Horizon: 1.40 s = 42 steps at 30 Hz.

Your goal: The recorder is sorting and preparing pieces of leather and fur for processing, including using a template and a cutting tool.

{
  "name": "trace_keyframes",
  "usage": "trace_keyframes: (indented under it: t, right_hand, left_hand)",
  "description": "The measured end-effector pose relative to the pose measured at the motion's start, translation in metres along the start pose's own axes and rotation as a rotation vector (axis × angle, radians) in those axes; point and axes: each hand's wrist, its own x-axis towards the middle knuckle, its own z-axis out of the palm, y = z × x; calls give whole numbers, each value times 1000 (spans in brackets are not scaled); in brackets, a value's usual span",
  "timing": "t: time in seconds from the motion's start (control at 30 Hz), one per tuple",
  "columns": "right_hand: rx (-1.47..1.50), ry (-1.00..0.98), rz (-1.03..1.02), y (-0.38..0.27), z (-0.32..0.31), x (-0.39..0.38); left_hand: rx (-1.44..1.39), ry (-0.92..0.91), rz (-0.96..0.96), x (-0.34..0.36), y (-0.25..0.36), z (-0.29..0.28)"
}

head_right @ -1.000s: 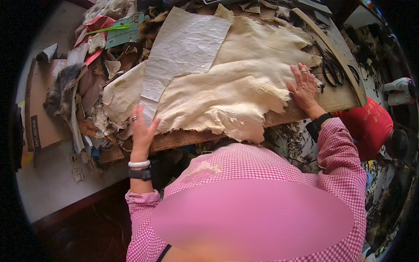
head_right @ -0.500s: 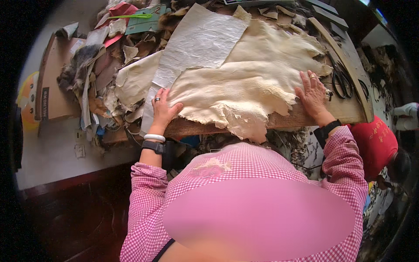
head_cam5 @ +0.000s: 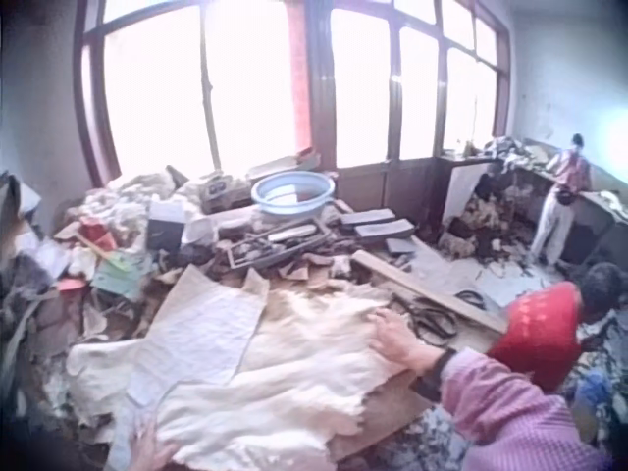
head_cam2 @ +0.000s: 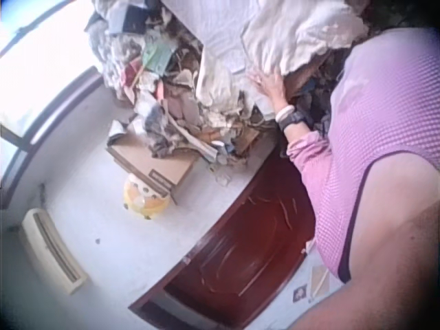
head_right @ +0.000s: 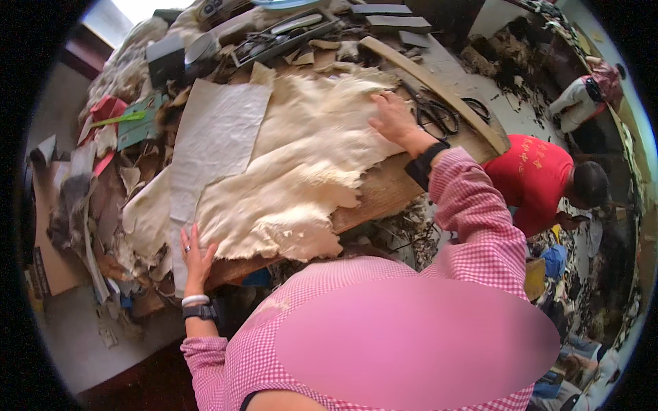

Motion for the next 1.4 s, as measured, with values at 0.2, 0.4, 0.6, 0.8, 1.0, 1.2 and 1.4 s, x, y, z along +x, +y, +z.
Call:
trace_keyframes:
  t: [0.2, 0.4, 0.6, 0.8, 1.0, 1.2, 1.4]
  right_hand:
    - [-78, -90, 157, -13, -6, 52]
    - [-99, -138, 349, -16, 9, 71]
    - [-66, -77, 312, 1, 23, 80]
    - [4, -338, 412, 41, -15, 67]
    - [31, -391, 245, 13, -15, 43]
    - [91, -239, 181, 5, -15, 41]
    - [238, -246, 124, 31, -6, 45]
  left_hand:
    - [-74, -30, -35, 0, 3, -2]
    - [-55, -31, -67, 1, 9, 0]
    - [-137, -48, -99, 0, 0, 5]
    - [-144, -44, -102, 2, -3, 5]
    - [-151, -27, -35, 4, -4, 4]
    - [-161, 0, -6, 3, -13, 6]
    - [-176, 6, -40, 7, 1, 4]
